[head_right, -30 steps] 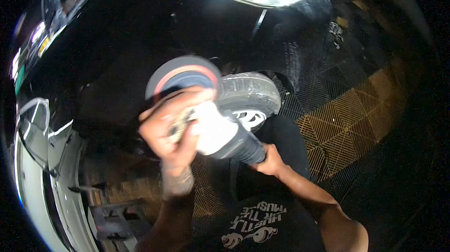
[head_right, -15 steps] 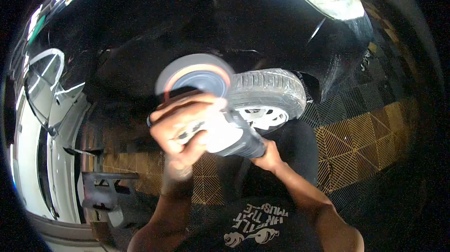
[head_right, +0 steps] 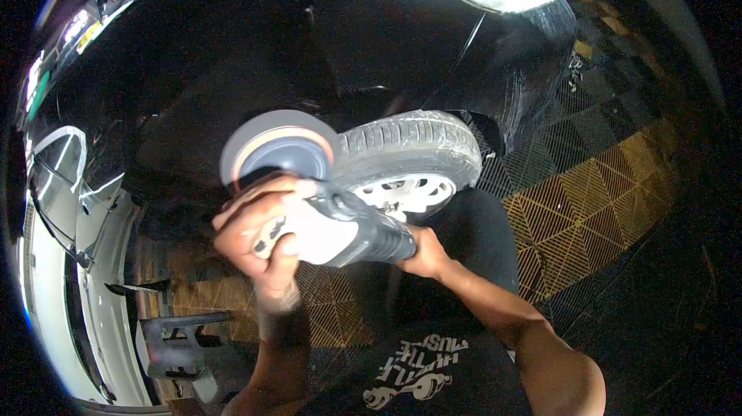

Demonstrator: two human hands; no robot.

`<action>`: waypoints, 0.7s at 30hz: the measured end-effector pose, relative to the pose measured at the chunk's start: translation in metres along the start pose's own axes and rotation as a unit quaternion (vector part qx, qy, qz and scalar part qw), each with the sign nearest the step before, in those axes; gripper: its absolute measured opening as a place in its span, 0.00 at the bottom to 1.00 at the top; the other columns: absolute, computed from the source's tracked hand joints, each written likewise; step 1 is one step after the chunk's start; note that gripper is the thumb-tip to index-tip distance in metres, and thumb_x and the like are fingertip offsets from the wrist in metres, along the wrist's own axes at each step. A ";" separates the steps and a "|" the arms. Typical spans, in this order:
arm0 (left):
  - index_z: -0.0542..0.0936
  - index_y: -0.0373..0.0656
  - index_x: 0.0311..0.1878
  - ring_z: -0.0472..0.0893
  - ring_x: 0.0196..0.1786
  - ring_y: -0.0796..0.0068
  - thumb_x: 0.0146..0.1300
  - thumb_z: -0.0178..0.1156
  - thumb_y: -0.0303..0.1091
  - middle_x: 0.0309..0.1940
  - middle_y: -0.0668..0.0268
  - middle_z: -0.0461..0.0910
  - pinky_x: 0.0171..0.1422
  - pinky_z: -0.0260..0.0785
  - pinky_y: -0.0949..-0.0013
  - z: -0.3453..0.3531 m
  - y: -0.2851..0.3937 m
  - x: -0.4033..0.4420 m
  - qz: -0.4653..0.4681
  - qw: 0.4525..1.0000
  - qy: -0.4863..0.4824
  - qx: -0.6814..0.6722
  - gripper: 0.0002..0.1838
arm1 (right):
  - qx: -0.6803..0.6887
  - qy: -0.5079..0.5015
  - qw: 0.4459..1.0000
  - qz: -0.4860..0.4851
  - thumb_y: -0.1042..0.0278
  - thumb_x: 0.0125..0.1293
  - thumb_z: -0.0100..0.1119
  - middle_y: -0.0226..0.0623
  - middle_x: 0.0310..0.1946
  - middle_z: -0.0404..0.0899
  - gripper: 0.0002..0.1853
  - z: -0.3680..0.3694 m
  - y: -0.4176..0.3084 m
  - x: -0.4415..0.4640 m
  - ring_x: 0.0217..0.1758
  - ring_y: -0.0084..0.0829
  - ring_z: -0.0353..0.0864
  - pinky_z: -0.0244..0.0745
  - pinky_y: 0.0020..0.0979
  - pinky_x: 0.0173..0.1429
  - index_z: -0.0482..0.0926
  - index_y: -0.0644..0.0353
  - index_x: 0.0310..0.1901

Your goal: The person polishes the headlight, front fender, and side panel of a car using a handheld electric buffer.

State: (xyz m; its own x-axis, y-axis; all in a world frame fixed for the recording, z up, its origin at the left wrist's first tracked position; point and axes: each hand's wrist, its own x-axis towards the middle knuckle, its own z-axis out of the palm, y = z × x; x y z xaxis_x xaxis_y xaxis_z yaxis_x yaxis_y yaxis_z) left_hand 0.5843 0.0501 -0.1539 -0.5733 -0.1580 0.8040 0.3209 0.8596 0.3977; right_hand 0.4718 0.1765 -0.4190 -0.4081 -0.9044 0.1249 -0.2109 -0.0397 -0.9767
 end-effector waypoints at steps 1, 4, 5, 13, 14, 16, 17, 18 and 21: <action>0.83 0.31 0.43 0.88 0.41 0.55 0.51 0.65 0.30 0.38 0.50 0.87 0.50 0.80 0.60 0.008 0.000 0.010 0.011 1.000 -0.025 -0.014 0.16 | 0.008 -0.004 1.000 0.020 0.66 0.48 0.75 0.47 0.46 0.86 0.29 -0.009 -0.006 -0.005 0.50 0.34 0.87 0.79 0.34 0.56 0.80 0.67 0.53; 0.83 0.28 0.43 0.88 0.39 0.58 0.48 0.66 0.22 0.38 0.50 0.86 0.47 0.81 0.63 0.041 -0.006 0.038 0.060 0.994 -0.046 -0.072 0.16 | 0.008 0.004 0.996 0.091 0.66 0.48 0.75 0.46 0.43 0.87 0.25 -0.033 -0.006 -0.027 0.47 0.32 0.86 0.79 0.35 0.54 0.81 0.68 0.47; 0.82 0.28 0.44 0.88 0.38 0.61 0.49 0.66 0.22 0.38 0.50 0.86 0.45 0.81 0.65 0.056 -0.013 0.044 0.079 0.990 -0.035 -0.109 0.17 | 0.003 0.020 0.995 0.101 0.65 0.48 0.74 0.46 0.41 0.87 0.23 -0.039 -0.002 -0.035 0.45 0.32 0.86 0.79 0.35 0.53 0.81 0.68 0.46; 0.83 0.33 0.41 0.86 0.29 0.66 0.49 0.67 0.24 0.29 0.57 0.85 0.35 0.77 0.70 0.076 -0.010 0.090 0.073 0.988 0.001 -0.138 0.14 | 0.019 0.142 0.987 0.074 0.68 0.45 0.75 0.44 0.38 0.85 0.20 -0.059 -0.046 -0.050 0.42 0.33 0.85 0.78 0.34 0.51 0.81 0.67 0.40; 0.83 0.33 0.41 0.86 0.29 0.69 0.50 0.65 0.24 0.28 0.59 0.85 0.35 0.77 0.71 0.066 -0.010 0.089 0.062 0.985 0.008 -0.162 0.13 | 0.010 0.141 0.988 0.069 0.68 0.45 0.75 0.44 0.37 0.86 0.20 -0.059 -0.052 -0.048 0.42 0.33 0.85 0.78 0.34 0.51 0.81 0.67 0.40; 0.83 0.31 0.43 0.86 0.32 0.75 0.53 0.61 0.22 0.29 0.61 0.85 0.39 0.77 0.73 0.042 -0.009 0.090 0.059 0.983 0.020 -0.175 0.13 | -0.032 0.104 0.991 0.075 0.67 0.46 0.74 0.45 0.35 0.86 0.18 -0.062 -0.071 -0.041 0.41 0.33 0.87 0.79 0.34 0.49 0.82 0.68 0.38; 0.83 0.30 0.44 0.86 0.36 0.74 0.53 0.60 0.22 0.32 0.58 0.86 0.44 0.78 0.72 0.024 -0.016 0.091 0.104 0.988 0.015 -0.110 0.14 | -0.063 0.070 0.992 0.086 0.67 0.46 0.74 0.47 0.33 0.87 0.18 -0.063 -0.084 -0.037 0.40 0.34 0.88 0.80 0.35 0.48 0.82 0.69 0.36; 0.83 0.29 0.45 0.86 0.38 0.70 0.53 0.60 0.22 0.36 0.55 0.86 0.48 0.78 0.69 0.012 -0.011 0.083 0.019 0.986 0.025 -0.163 0.15 | -0.061 0.072 0.992 0.085 0.67 0.46 0.74 0.47 0.33 0.87 0.18 -0.064 -0.096 -0.033 0.40 0.34 0.88 0.80 0.35 0.48 0.82 0.69 0.36; 0.78 0.30 0.52 0.86 0.41 0.64 0.60 0.57 0.29 0.40 0.51 0.85 0.51 0.78 0.64 -0.030 -0.010 0.067 0.034 0.995 0.060 -0.071 0.18 | -0.090 0.001 0.995 0.036 0.65 0.46 0.74 0.51 0.31 0.86 0.18 -0.066 -0.116 -0.014 0.38 0.40 0.89 0.82 0.37 0.47 0.83 0.69 0.35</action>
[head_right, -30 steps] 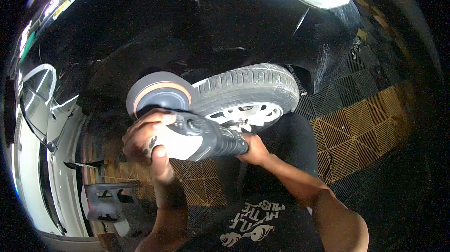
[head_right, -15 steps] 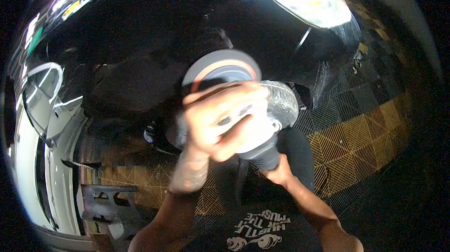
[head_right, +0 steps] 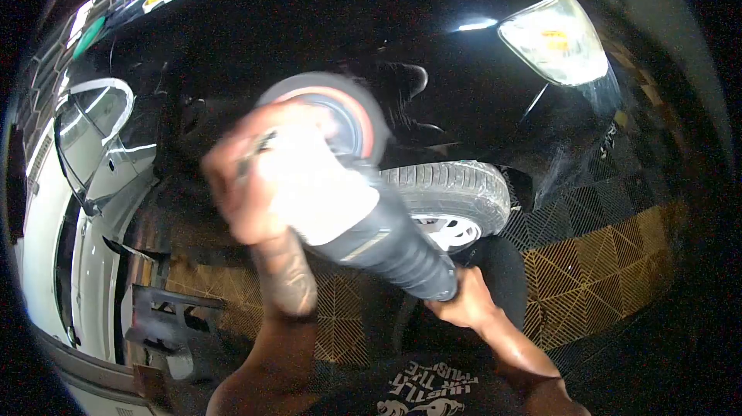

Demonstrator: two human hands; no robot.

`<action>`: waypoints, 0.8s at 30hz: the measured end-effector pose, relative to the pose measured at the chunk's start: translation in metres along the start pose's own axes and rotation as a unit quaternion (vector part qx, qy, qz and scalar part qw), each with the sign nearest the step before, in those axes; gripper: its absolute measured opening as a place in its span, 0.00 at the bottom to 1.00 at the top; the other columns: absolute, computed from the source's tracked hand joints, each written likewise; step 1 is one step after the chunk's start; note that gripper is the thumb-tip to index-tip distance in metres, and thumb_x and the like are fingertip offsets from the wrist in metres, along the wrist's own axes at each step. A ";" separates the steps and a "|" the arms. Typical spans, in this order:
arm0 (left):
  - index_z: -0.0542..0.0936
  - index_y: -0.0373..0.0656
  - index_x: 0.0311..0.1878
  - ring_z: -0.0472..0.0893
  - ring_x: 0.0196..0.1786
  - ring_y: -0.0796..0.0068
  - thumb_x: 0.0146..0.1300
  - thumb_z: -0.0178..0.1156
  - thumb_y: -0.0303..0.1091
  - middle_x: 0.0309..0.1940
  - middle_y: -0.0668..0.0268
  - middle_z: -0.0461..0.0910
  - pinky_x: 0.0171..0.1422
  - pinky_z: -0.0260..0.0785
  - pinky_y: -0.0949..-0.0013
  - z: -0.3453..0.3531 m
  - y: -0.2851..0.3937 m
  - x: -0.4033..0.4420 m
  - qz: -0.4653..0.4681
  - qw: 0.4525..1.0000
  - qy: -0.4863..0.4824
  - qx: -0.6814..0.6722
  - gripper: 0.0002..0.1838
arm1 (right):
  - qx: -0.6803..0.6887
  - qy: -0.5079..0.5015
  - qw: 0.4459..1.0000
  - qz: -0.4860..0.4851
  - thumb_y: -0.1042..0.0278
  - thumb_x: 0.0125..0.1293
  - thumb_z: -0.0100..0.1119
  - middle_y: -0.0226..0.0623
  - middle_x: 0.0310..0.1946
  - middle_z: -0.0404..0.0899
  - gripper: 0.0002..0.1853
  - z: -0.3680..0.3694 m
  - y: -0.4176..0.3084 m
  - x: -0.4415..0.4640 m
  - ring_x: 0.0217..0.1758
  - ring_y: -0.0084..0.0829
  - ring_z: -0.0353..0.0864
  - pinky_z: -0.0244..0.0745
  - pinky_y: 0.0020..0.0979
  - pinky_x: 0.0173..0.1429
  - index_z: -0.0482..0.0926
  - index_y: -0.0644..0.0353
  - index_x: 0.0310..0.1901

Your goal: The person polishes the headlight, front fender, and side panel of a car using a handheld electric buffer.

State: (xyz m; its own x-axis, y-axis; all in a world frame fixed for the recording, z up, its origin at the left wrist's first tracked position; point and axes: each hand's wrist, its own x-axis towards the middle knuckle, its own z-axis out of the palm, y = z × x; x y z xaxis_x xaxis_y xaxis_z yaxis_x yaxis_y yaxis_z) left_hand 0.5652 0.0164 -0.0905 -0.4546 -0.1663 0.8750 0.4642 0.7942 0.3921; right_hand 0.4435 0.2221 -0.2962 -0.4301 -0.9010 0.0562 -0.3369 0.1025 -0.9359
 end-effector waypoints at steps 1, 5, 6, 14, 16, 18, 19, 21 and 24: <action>0.77 0.30 0.53 0.86 0.42 0.62 0.62 0.56 0.32 0.41 0.50 0.84 0.51 0.78 0.62 -0.012 0.004 -0.004 -0.004 0.999 0.011 0.034 0.19 | -0.028 -0.043 0.999 -0.015 0.64 0.46 0.73 0.53 0.31 0.86 0.19 0.002 0.000 0.006 0.38 0.43 0.89 0.83 0.38 0.48 0.83 0.69 0.36; 0.75 0.29 0.52 0.84 0.39 0.58 0.68 0.50 0.44 0.40 0.46 0.82 0.49 0.78 0.57 -0.028 0.016 -0.017 -0.011 0.974 0.159 0.158 0.24 | -0.075 -0.099 0.990 -0.060 0.61 0.45 0.73 0.55 0.32 0.85 0.22 0.006 -0.017 0.028 0.38 0.50 0.87 0.82 0.42 0.49 0.84 0.67 0.39; 0.76 0.29 0.50 0.84 0.38 0.58 0.67 0.49 0.44 0.38 0.47 0.83 0.49 0.77 0.57 -0.025 0.018 -0.018 -0.012 0.962 0.217 0.165 0.24 | -0.086 -0.105 0.987 -0.081 0.60 0.44 0.73 0.55 0.32 0.85 0.22 0.008 -0.017 0.031 0.38 0.51 0.87 0.82 0.43 0.48 0.84 0.66 0.40; 0.77 0.30 0.49 0.81 0.38 0.63 0.63 0.51 0.47 0.35 0.50 0.83 0.50 0.74 0.60 0.007 0.036 0.006 -0.036 0.990 0.048 0.127 0.26 | -0.030 -0.075 0.995 -0.055 0.61 0.45 0.72 0.52 0.34 0.86 0.23 -0.016 -0.001 0.013 0.40 0.50 0.87 0.81 0.41 0.51 0.84 0.63 0.45; 0.79 0.31 0.46 0.82 0.40 0.63 0.63 0.52 0.45 0.37 0.50 0.83 0.51 0.74 0.61 0.030 0.027 0.010 -0.045 0.993 0.063 0.091 0.23 | -0.020 -0.063 0.998 -0.017 0.62 0.44 0.73 0.52 0.33 0.86 0.20 -0.030 0.002 0.008 0.40 0.46 0.88 0.82 0.38 0.50 0.85 0.64 0.40; 0.82 0.31 0.44 0.83 0.41 0.63 0.63 0.54 0.43 0.39 0.51 0.84 0.53 0.74 0.62 0.050 0.016 0.016 -0.053 0.994 0.077 0.057 0.21 | -0.003 -0.054 0.999 0.007 0.62 0.44 0.73 0.51 0.33 0.86 0.21 -0.043 0.011 0.005 0.40 0.44 0.89 0.82 0.38 0.50 0.85 0.66 0.39; 0.83 0.31 0.43 0.83 0.42 0.63 0.63 0.55 0.42 0.40 0.52 0.84 0.54 0.74 0.62 0.058 0.010 0.021 -0.056 0.994 0.084 0.041 0.20 | -0.003 -0.049 0.999 0.022 0.63 0.43 0.74 0.52 0.34 0.86 0.21 -0.049 0.016 0.003 0.40 0.44 0.89 0.81 0.37 0.50 0.85 0.66 0.39; 0.83 0.30 0.45 0.84 0.43 0.63 0.62 0.58 0.40 0.40 0.52 0.85 0.56 0.74 0.63 0.069 0.003 0.029 -0.097 0.987 0.101 0.078 0.19 | 0.011 -0.025 0.999 0.038 0.64 0.42 0.74 0.51 0.35 0.87 0.20 -0.061 0.021 0.001 0.41 0.41 0.89 0.81 0.37 0.50 0.85 0.67 0.38; 0.83 0.29 0.44 0.84 0.44 0.63 0.57 0.59 0.33 0.40 0.53 0.86 0.56 0.73 0.64 0.091 -0.016 0.052 0.006 0.999 0.018 0.040 0.17 | 0.018 0.006 0.998 0.054 0.65 0.43 0.73 0.49 0.34 0.87 0.20 -0.079 0.022 -0.004 0.41 0.39 0.89 0.81 0.36 0.50 0.84 0.67 0.38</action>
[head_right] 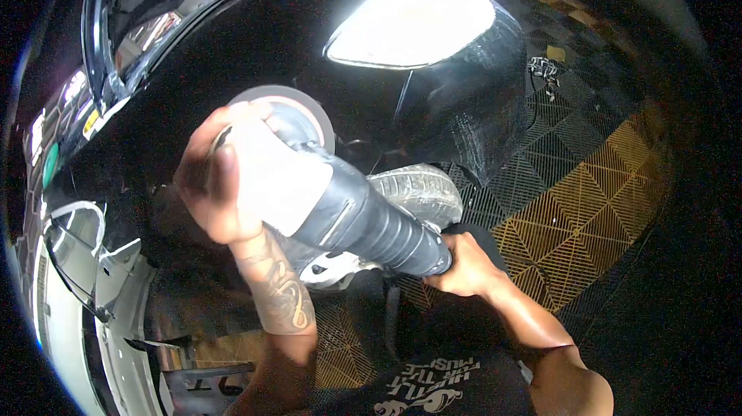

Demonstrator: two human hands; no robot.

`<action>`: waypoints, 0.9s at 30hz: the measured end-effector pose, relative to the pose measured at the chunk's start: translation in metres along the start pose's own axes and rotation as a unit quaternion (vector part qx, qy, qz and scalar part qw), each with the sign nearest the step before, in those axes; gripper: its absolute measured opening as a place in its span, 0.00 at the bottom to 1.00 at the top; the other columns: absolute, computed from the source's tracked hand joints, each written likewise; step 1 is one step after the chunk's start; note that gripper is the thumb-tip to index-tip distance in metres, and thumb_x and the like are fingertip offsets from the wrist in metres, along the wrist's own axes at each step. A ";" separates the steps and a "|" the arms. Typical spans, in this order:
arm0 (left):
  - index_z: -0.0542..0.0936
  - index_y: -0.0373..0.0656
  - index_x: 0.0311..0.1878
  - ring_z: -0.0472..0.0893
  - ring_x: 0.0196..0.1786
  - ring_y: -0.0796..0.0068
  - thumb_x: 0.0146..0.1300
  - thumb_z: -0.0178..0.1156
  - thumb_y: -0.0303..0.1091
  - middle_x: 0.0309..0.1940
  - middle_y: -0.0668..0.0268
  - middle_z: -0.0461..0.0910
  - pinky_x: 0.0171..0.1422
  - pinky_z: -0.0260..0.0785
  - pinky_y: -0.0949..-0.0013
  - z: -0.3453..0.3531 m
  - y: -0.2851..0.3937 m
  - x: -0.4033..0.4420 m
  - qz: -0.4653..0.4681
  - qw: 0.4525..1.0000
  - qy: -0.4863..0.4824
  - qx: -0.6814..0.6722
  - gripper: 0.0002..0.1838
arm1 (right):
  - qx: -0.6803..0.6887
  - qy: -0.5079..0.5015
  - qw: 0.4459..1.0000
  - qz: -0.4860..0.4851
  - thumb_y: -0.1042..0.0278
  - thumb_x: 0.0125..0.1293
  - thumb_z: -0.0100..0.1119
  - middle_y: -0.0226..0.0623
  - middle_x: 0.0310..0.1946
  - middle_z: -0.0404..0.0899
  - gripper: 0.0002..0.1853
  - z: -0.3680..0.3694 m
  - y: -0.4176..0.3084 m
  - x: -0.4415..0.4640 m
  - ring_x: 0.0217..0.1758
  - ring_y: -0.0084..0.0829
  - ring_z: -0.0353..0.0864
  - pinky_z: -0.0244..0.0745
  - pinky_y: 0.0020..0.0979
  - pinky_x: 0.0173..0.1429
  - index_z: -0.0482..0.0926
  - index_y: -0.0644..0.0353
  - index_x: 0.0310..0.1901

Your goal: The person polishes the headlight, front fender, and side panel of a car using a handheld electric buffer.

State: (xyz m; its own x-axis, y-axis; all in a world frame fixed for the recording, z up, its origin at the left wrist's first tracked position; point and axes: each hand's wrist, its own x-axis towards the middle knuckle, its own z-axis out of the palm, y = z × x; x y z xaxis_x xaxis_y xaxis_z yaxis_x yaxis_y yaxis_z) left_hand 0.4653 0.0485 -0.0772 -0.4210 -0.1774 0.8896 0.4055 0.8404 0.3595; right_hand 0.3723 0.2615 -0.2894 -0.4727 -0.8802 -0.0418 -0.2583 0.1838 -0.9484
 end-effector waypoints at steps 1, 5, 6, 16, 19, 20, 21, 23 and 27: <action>0.83 0.27 0.44 0.84 0.45 0.65 0.57 0.60 0.31 0.41 0.52 0.86 0.55 0.74 0.66 0.012 -0.005 0.007 -0.004 0.999 -0.015 -0.046 0.17 | -0.004 0.018 1.000 0.002 0.66 0.43 0.73 0.48 0.34 0.87 0.19 -0.004 -0.002 -0.002 0.40 0.38 0.89 0.81 0.36 0.50 0.84 0.68 0.38; 0.77 0.23 0.53 0.86 0.45 0.57 0.69 0.53 0.46 0.44 0.44 0.84 0.55 0.77 0.60 0.028 -0.006 0.031 -0.014 0.993 -0.114 0.001 0.28 | 0.063 0.016 0.997 0.029 0.67 0.44 0.73 0.50 0.33 0.87 0.19 -0.004 -0.004 -0.001 0.40 0.39 0.89 0.82 0.36 0.48 0.83 0.70 0.37; 0.77 0.23 0.53 0.86 0.45 0.57 0.69 0.53 0.46 0.44 0.44 0.84 0.55 0.77 0.60 0.027 -0.005 0.031 -0.013 0.993 -0.118 0.005 0.28 | 0.068 0.015 0.997 0.027 0.67 0.44 0.73 0.50 0.33 0.87 0.19 0.000 -0.004 0.001 0.40 0.39 0.89 0.82 0.36 0.48 0.83 0.70 0.37; 0.78 0.18 0.50 0.85 0.44 0.53 0.66 0.50 0.40 0.44 0.41 0.83 0.56 0.77 0.60 -0.003 -0.004 0.071 -0.023 0.988 -0.135 -0.077 0.27 | 0.183 -0.061 0.963 -0.189 0.69 0.48 0.69 0.50 0.36 0.86 0.26 0.028 -0.017 0.009 0.40 0.42 0.88 0.81 0.37 0.47 0.77 0.69 0.51; 0.78 0.21 0.50 0.85 0.44 0.58 0.64 0.55 0.44 0.43 0.44 0.84 0.55 0.76 0.61 0.026 -0.005 0.079 -0.019 0.981 -0.193 -0.020 0.28 | 0.219 -0.031 0.960 -0.172 0.71 0.48 0.68 0.48 0.37 0.86 0.23 0.029 -0.007 0.003 0.42 0.38 0.88 0.80 0.36 0.50 0.79 0.69 0.48; 0.76 0.20 0.53 0.86 0.43 0.55 0.67 0.53 0.47 0.42 0.42 0.84 0.55 0.78 0.58 0.031 -0.011 0.079 0.015 0.977 -0.213 -0.025 0.31 | 0.238 -0.019 0.958 -0.161 0.72 0.48 0.68 0.48 0.37 0.86 0.22 0.031 -0.006 0.003 0.44 0.35 0.87 0.79 0.36 0.52 0.80 0.69 0.47; 0.76 0.20 0.53 0.86 0.42 0.54 0.68 0.51 0.46 0.40 0.42 0.84 0.54 0.78 0.58 0.034 -0.006 0.078 -0.017 0.976 -0.215 0.002 0.30 | 0.219 -0.033 0.967 -0.125 0.72 0.48 0.67 0.47 0.38 0.86 0.20 0.026 -0.009 0.002 0.45 0.35 0.87 0.79 0.35 0.54 0.80 0.68 0.46; 0.76 0.20 0.53 0.86 0.43 0.53 0.68 0.51 0.47 0.41 0.41 0.84 0.54 0.78 0.57 0.020 -0.008 0.074 -0.005 0.979 -0.203 0.025 0.30 | 0.221 -0.036 0.966 -0.132 0.72 0.48 0.67 0.47 0.38 0.86 0.21 0.026 -0.008 0.005 0.45 0.35 0.87 0.79 0.35 0.54 0.80 0.68 0.46; 0.73 0.21 0.57 0.85 0.47 0.50 0.70 0.52 0.50 0.47 0.39 0.82 0.55 0.79 0.55 0.009 -0.012 0.065 0.050 0.983 -0.175 0.007 0.33 | 0.211 -0.018 0.962 -0.174 0.72 0.47 0.68 0.38 0.30 0.84 0.16 0.027 -0.007 0.013 0.36 0.22 0.81 0.78 0.32 0.45 0.80 0.70 0.39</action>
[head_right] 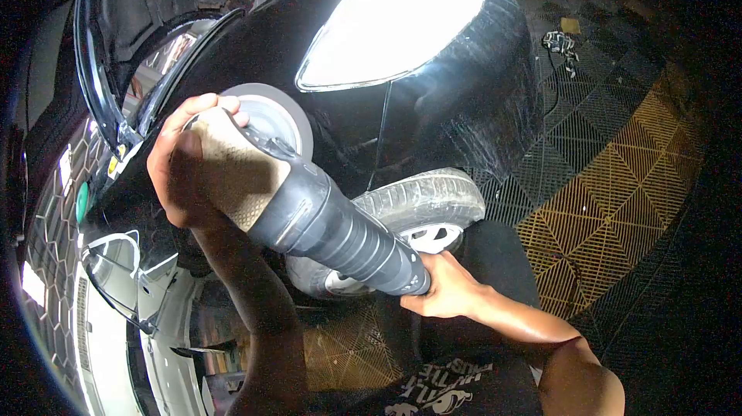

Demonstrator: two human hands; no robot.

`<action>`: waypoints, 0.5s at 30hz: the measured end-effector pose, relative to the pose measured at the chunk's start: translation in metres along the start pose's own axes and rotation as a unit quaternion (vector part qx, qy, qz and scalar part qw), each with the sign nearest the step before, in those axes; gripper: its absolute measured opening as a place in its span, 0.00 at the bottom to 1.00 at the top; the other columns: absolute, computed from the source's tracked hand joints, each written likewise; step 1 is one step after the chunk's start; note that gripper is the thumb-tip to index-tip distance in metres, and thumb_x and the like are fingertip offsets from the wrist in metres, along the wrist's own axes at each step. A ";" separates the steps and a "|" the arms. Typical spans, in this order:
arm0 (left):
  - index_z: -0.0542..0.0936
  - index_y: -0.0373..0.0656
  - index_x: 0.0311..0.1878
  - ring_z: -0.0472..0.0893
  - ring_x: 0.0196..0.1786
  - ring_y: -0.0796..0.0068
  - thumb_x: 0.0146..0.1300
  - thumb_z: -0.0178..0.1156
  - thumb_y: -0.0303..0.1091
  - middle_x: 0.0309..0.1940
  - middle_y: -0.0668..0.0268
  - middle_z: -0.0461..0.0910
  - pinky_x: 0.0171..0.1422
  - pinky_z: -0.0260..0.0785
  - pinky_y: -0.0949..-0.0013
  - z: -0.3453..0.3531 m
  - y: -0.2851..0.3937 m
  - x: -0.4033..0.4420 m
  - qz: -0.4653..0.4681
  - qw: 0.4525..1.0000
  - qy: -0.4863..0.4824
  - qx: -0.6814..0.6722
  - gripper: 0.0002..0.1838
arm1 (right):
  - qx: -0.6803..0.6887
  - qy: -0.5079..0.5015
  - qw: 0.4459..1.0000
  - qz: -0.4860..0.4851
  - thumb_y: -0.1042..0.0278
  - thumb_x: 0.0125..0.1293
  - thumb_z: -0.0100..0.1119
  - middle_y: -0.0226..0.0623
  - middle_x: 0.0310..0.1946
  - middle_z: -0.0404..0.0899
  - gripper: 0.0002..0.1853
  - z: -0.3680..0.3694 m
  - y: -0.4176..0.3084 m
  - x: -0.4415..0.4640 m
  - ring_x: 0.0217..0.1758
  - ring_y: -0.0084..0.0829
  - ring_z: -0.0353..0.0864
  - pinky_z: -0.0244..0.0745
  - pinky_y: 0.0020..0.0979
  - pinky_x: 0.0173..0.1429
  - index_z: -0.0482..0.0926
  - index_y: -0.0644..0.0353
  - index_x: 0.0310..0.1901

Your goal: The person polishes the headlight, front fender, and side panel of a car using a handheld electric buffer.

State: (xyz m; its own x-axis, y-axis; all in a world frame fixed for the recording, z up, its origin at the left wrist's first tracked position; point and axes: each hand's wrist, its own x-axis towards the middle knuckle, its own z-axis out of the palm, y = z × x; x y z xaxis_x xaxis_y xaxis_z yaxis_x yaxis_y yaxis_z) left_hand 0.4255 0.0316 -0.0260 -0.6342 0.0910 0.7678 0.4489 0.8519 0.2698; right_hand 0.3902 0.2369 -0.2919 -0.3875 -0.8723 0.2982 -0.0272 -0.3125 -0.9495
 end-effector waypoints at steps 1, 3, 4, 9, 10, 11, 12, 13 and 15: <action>0.74 0.21 0.56 0.85 0.47 0.51 0.70 0.52 0.50 0.46 0.40 0.82 0.55 0.78 0.56 -0.001 0.002 0.003 -0.042 0.999 -0.017 0.000 0.32 | 0.001 -0.001 1.000 0.001 0.72 0.47 0.68 0.38 0.30 0.84 0.16 0.000 0.000 -0.001 0.36 0.22 0.81 0.78 0.32 0.45 0.80 0.70 0.39; 0.74 0.22 0.56 0.85 0.47 0.52 0.70 0.51 0.49 0.46 0.41 0.82 0.55 0.78 0.56 0.006 0.005 0.013 -0.082 0.996 -0.034 0.001 0.32 | -0.003 0.005 0.999 0.047 0.71 0.47 0.67 0.46 0.39 0.86 0.21 -0.002 -0.001 -0.003 0.45 0.35 0.87 0.78 0.36 0.55 0.80 0.69 0.46; 0.78 0.22 0.52 0.85 0.45 0.57 0.67 0.55 0.45 0.43 0.45 0.84 0.54 0.77 0.61 0.016 0.004 0.020 -0.064 0.997 -0.027 -0.035 0.28 | -0.002 0.004 0.998 0.057 0.71 0.47 0.67 0.47 0.39 0.86 0.21 -0.003 -0.004 -0.003 0.45 0.33 0.86 0.78 0.36 0.54 0.80 0.68 0.46; 0.80 0.22 0.48 0.85 0.43 0.63 0.65 0.59 0.45 0.41 0.48 0.85 0.53 0.75 0.66 0.015 0.009 0.025 -0.061 0.997 -0.013 -0.038 0.28 | 0.040 -0.003 0.998 0.045 0.71 0.47 0.68 0.44 0.35 0.86 0.19 0.002 -0.011 -0.001 0.41 0.28 0.85 0.78 0.35 0.50 0.80 0.69 0.42; 0.79 0.21 0.49 0.85 0.44 0.61 0.64 0.59 0.46 0.42 0.47 0.85 0.54 0.76 0.64 0.007 0.015 0.021 -0.089 0.996 -0.013 -0.022 0.29 | 0.057 0.000 0.998 0.018 0.71 0.47 0.69 0.41 0.31 0.85 0.17 0.003 -0.013 0.000 0.38 0.24 0.84 0.79 0.33 0.47 0.81 0.70 0.39; 0.80 0.21 0.49 0.85 0.45 0.59 0.65 0.58 0.47 0.44 0.46 0.84 0.55 0.75 0.62 -0.001 0.003 0.008 -0.050 0.997 0.028 -0.047 0.29 | 0.059 0.000 0.998 0.018 0.71 0.47 0.69 0.41 0.31 0.85 0.17 0.002 -0.010 0.001 0.38 0.24 0.84 0.79 0.33 0.47 0.81 0.70 0.39; 0.80 0.21 0.48 0.85 0.45 0.59 0.65 0.58 0.46 0.44 0.46 0.84 0.55 0.76 0.61 -0.002 0.010 0.004 -0.071 0.994 0.021 -0.077 0.28 | 0.030 -0.003 0.999 0.018 0.70 0.47 0.70 0.43 0.32 0.86 0.18 0.003 -0.005 0.001 0.39 0.28 0.85 0.80 0.34 0.48 0.81 0.69 0.39; 0.80 0.22 0.47 0.85 0.44 0.58 0.64 0.59 0.45 0.45 0.46 0.84 0.55 0.76 0.61 -0.003 0.016 0.000 -0.092 0.990 0.015 -0.108 0.27 | 0.000 -0.006 1.000 0.019 0.70 0.46 0.71 0.45 0.34 0.86 0.18 0.003 -0.004 0.001 0.40 0.31 0.87 0.80 0.35 0.49 0.81 0.69 0.39; 0.80 0.23 0.47 0.85 0.45 0.59 0.63 0.59 0.42 0.44 0.46 0.84 0.54 0.76 0.61 0.002 0.010 -0.006 -0.076 0.994 0.048 -0.063 0.25 | -0.043 -0.005 0.998 0.041 0.68 0.45 0.72 0.47 0.35 0.87 0.21 -0.004 0.000 0.000 0.42 0.35 0.88 0.81 0.35 0.51 0.82 0.69 0.41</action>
State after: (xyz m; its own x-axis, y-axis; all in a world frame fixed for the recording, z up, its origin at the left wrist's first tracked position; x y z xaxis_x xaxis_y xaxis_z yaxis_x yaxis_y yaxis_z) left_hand 0.4323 0.0405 -0.0297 -0.6405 -0.0883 0.7628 0.4313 0.7805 0.4525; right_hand 0.3864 0.2386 -0.2921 -0.3832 -0.8971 0.2197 -0.0753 -0.2068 -0.9755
